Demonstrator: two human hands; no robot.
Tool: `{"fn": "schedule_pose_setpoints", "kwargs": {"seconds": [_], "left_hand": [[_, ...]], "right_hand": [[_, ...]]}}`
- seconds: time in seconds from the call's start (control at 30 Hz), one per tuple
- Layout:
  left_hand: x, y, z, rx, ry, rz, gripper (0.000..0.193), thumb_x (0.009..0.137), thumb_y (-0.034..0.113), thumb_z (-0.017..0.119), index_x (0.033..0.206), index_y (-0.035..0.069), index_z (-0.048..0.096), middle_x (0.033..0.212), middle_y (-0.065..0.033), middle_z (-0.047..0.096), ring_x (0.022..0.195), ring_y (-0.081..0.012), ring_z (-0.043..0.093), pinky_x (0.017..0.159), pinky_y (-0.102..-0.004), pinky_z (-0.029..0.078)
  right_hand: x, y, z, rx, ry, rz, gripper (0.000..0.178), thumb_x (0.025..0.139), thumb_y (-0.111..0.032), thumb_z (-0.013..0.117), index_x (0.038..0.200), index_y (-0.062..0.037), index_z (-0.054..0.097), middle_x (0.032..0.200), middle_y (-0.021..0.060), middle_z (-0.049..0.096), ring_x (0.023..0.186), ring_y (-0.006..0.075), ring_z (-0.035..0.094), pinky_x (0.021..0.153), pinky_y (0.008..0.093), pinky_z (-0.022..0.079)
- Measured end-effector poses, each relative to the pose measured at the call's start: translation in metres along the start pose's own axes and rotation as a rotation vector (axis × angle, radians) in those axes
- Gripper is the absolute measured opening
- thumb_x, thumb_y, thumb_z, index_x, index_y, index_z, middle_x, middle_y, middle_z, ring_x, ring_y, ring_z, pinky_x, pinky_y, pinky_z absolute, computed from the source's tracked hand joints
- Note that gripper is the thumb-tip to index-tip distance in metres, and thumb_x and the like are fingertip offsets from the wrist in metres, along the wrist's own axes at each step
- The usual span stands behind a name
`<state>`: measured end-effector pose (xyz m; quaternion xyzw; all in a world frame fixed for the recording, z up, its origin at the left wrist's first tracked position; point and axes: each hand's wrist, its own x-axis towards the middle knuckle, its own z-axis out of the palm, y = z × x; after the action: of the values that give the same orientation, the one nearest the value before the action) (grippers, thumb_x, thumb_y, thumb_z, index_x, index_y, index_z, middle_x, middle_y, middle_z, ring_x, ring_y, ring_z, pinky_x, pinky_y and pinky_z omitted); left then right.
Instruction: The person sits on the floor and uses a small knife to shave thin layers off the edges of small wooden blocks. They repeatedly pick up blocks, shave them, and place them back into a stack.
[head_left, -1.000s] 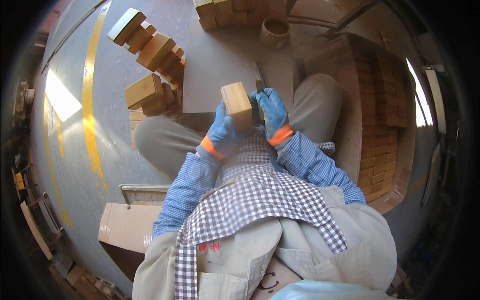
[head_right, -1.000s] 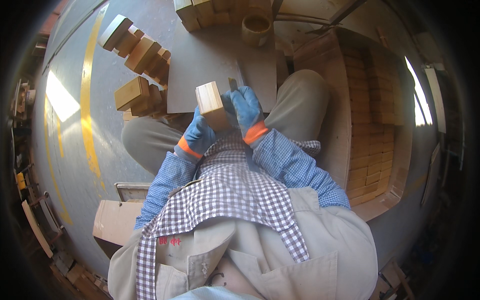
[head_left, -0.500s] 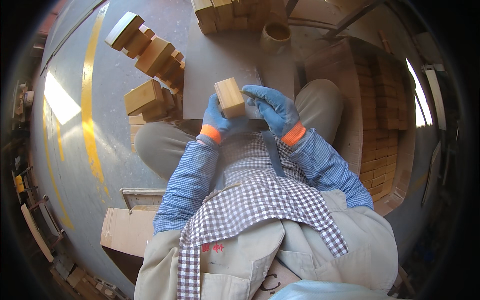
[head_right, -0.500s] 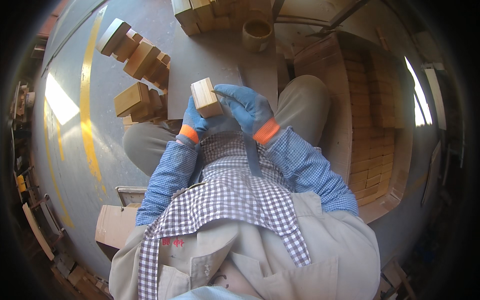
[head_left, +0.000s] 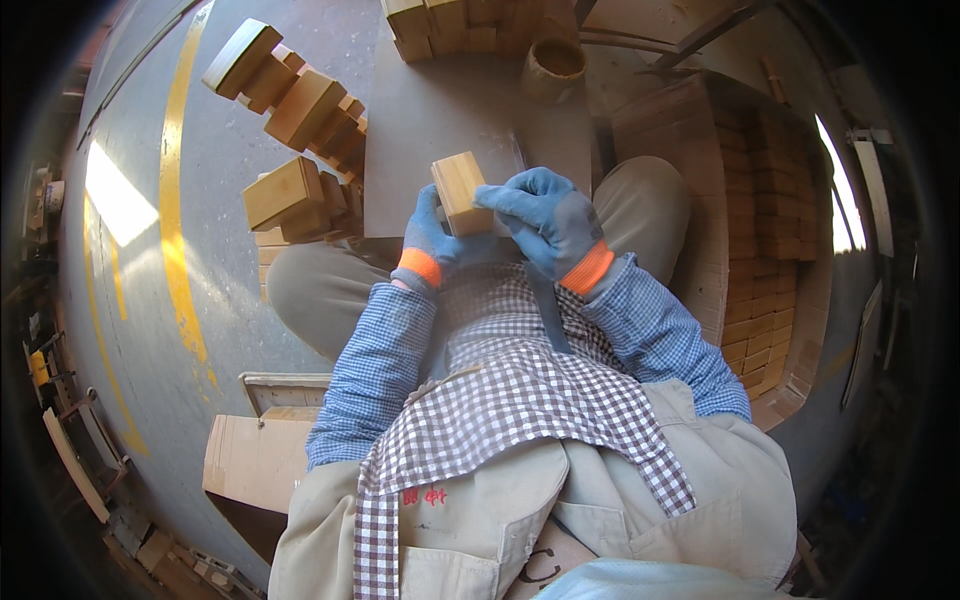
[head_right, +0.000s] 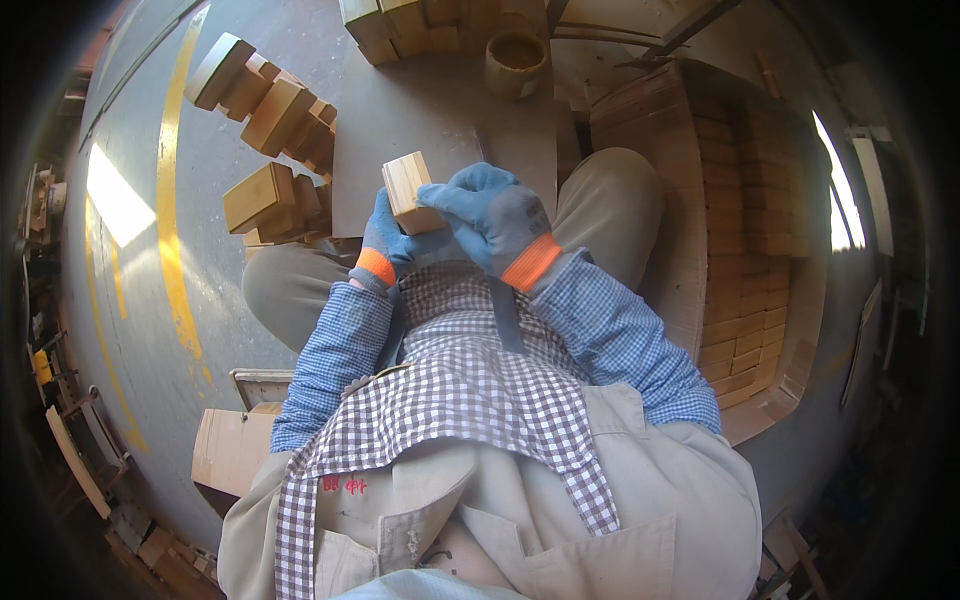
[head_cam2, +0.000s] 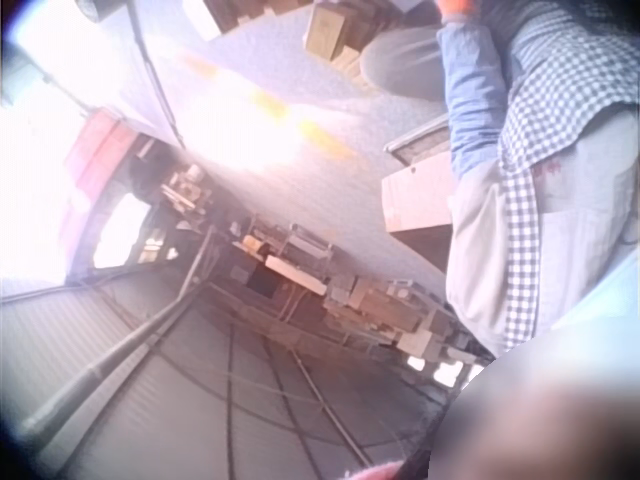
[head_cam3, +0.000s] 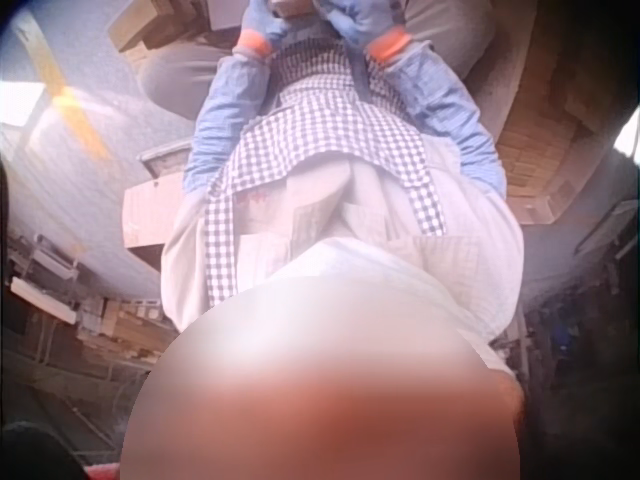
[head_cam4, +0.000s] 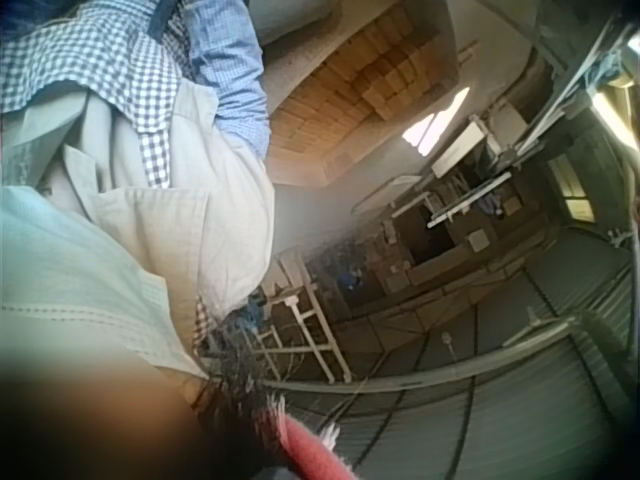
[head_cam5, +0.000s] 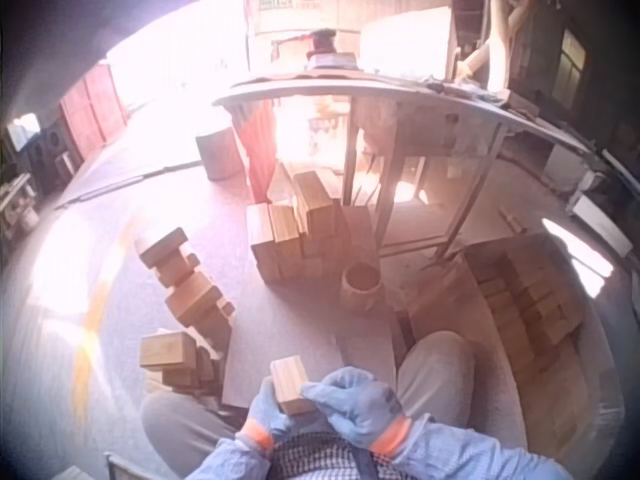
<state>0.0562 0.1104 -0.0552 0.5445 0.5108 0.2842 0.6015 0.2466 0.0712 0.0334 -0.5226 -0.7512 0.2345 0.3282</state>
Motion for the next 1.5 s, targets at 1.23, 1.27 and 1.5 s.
{"fn": "schedule_pose_setpoints", "kwargs": {"seconds": [1.23,1.27,1.5], "left_hand": [[0.006,-0.009,-0.005,0.020,-0.019,0.053,0.099,0.050,0.030,0.091,0.130,0.006,0.038,0.120,-0.0112,0.057,0.108,-0.0233,0.057,0.092,-0.0358,0.050],[0.006,-0.008,-0.005,-0.008,-0.013,0.059,0.099,0.050,0.030,0.091,0.130,0.006,0.038,0.119,-0.0111,0.057,0.108,-0.0232,0.057,0.092,-0.0359,0.050],[0.004,-0.003,-0.006,-0.051,-0.019,0.004,0.098,0.049,0.026,0.092,0.130,0.006,0.040,0.119,-0.0110,0.057,0.109,-0.0239,0.057,0.094,-0.0363,0.049]], "right_hand": [[0.010,0.003,0.003,0.171,-0.031,0.005,0.024,0.083,-0.001,0.062,0.102,-0.0135,0.071,0.090,0.0037,0.062,0.081,0.0201,0.061,0.072,0.0292,0.053],[0.008,0.006,0.005,0.248,-0.026,-0.021,0.025,0.084,0.001,0.060,0.104,-0.0112,0.070,0.090,0.0030,0.062,0.079,0.0173,0.060,0.070,0.0260,0.052],[-0.010,0.015,0.017,0.766,0.035,0.536,0.030,0.092,0.000,0.049,0.119,-0.0030,0.061,0.091,-0.0005,0.060,0.070,0.0047,0.049,0.063,0.0180,0.046]]}}
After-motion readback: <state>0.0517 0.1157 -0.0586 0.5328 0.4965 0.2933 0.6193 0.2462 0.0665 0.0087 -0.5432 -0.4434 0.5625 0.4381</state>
